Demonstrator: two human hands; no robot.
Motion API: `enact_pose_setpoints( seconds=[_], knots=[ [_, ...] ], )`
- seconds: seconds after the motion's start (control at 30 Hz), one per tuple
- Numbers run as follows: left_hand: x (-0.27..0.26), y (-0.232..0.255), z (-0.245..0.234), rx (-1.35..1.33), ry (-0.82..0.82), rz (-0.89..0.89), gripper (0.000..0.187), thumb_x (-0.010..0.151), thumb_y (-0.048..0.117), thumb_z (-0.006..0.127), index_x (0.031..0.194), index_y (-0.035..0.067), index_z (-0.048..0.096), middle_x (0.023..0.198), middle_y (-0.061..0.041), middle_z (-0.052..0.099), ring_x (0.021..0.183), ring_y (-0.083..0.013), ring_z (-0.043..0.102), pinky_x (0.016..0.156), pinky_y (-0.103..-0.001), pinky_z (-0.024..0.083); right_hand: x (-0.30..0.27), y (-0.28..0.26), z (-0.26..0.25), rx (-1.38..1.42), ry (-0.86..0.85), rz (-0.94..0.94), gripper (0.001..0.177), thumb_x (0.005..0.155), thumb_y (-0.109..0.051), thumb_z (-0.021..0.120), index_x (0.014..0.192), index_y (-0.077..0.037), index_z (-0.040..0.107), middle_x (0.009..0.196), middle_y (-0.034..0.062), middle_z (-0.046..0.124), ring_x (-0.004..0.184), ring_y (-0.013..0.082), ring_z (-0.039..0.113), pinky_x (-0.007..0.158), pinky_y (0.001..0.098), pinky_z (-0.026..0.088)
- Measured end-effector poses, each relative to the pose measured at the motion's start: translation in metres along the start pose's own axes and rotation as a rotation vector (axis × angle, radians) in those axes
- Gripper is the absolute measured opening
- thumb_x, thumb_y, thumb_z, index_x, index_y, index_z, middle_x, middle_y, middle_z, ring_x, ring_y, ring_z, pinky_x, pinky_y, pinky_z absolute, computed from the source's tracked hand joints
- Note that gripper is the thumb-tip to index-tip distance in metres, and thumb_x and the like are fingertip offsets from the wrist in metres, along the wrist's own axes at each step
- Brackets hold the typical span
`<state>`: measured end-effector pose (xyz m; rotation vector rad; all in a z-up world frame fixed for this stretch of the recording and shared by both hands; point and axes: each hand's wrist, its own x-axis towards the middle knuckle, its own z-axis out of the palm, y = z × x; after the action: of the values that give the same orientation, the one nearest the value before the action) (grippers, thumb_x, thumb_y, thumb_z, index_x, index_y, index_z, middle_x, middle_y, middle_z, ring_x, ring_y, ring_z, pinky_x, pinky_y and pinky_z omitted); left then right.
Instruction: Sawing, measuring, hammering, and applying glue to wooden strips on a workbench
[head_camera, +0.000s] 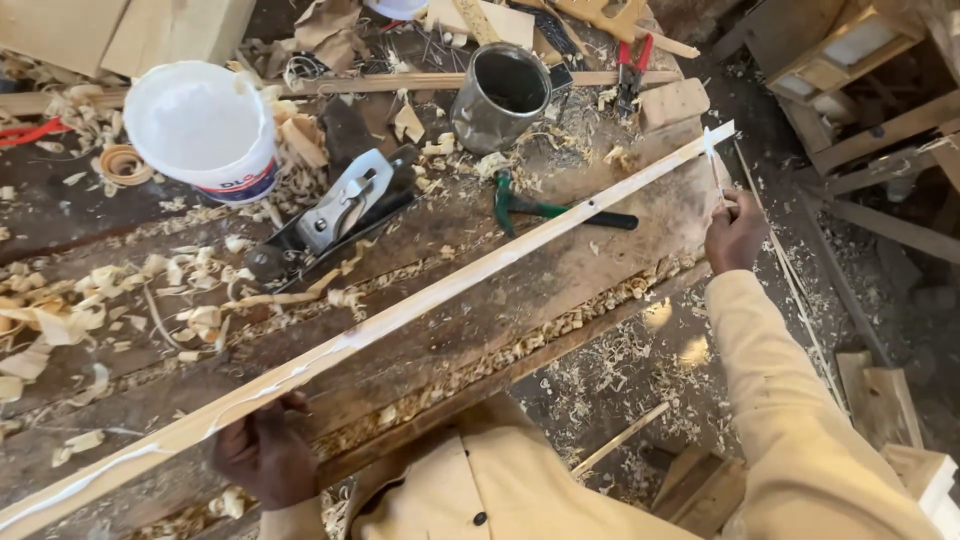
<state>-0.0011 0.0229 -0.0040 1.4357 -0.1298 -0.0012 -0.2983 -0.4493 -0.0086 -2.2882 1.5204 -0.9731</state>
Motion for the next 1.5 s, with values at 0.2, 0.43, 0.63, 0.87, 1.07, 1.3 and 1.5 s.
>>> enact_pose_setpoints(
  seconds=[0.2, 0.43, 0.63, 0.87, 1.07, 1.3, 1.5],
  knots=[
    [-0.004, -0.002, 0.003, 0.094, 0.096, -0.060, 0.016, 0.097, -0.002, 0.049, 0.083, 0.001, 0.057, 0.065, -0.011, 0.052, 0.053, -0.0172, 0.053, 0.046, -0.028, 0.047, -0.002, 0.033, 0.029, -0.122, 0.011, -0.083, 0.022, 0.080, 0.013, 0.051, 0.098, 0.004, 0.060, 0.089, 0.0224, 0.060, 0.079, 0.0344, 0.058, 0.065, 0.0411, 0.048],
    [-0.005, -0.002, 0.005, 0.087, 0.165, -0.099, 0.014, 0.095, -0.003, 0.047, 0.088, 0.001, 0.058, 0.069, -0.014, 0.054, 0.053, -0.0187, 0.052, 0.047, -0.029, 0.046, -0.007, -0.017, -0.017, -0.214, 0.028, -0.084, 0.021, 0.088, 0.012, 0.049, 0.103, 0.007, 0.063, 0.098, 0.0233, 0.066, 0.084, 0.0324, 0.066, 0.067, 0.0318, 0.056],
    [-0.001, -0.019, -0.035, 0.050, 0.027, -0.323, 0.014, 0.099, 0.021, 0.059, 0.102, 0.007, 0.058, 0.083, -0.015, 0.058, 0.070, -0.0192, 0.060, 0.061, -0.031, 0.054, 0.040, -0.017, -0.020, 0.049, -0.258, 0.503, 0.030, 0.088, 0.007, 0.049, 0.113, -0.007, 0.060, 0.086, 0.0093, 0.064, 0.057, 0.0092, 0.056, 0.042, 0.0169, 0.050],
    [-0.002, 0.000, 0.011, 0.138, 0.181, -0.109, 0.011, 0.094, 0.001, 0.049, 0.093, 0.000, 0.059, 0.068, -0.014, 0.054, 0.052, -0.0182, 0.053, 0.047, -0.029, 0.048, 0.021, -0.043, -0.030, 0.059, -0.404, 0.396, 0.029, 0.094, -0.007, 0.050, 0.123, -0.002, 0.052, 0.099, 0.0184, 0.062, 0.071, 0.0204, 0.062, 0.053, 0.0284, 0.056],
    [-0.003, -0.004, 0.002, 0.070, 0.173, -0.136, 0.013, 0.093, -0.005, 0.050, 0.084, 0.003, 0.056, 0.069, -0.013, 0.053, 0.055, -0.0172, 0.053, 0.047, -0.028, 0.045, 0.047, 0.011, -0.014, 0.260, -0.283, 0.600, 0.027, 0.085, 0.000, 0.049, 0.105, -0.012, 0.064, 0.070, 0.0024, 0.061, 0.048, 0.0065, 0.050, 0.036, 0.0186, 0.039],
    [-0.003, 0.007, 0.004, 0.021, 0.055, -0.150, 0.024, 0.092, -0.004, 0.044, 0.072, 0.007, 0.052, 0.062, -0.008, 0.052, 0.054, -0.0161, 0.055, 0.044, -0.028, 0.048, 0.004, -0.070, -0.042, 0.186, -0.348, 0.653, 0.037, 0.092, 0.001, 0.048, 0.129, -0.006, 0.047, 0.085, 0.0071, 0.062, 0.063, 0.0084, 0.056, 0.049, 0.0155, 0.050],
    [0.003, 0.012, -0.005, -0.021, -0.029, -0.157, 0.026, 0.092, 0.000, 0.047, 0.068, 0.008, 0.055, 0.059, -0.005, 0.055, 0.047, -0.0117, 0.054, 0.040, -0.023, 0.047, -0.074, -0.117, -0.043, 0.293, -0.438, 0.377, 0.025, 0.096, -0.005, 0.048, 0.120, -0.001, 0.054, 0.081, 0.0089, 0.059, 0.059, 0.0118, 0.049, 0.051, 0.0235, 0.044]
  ],
)
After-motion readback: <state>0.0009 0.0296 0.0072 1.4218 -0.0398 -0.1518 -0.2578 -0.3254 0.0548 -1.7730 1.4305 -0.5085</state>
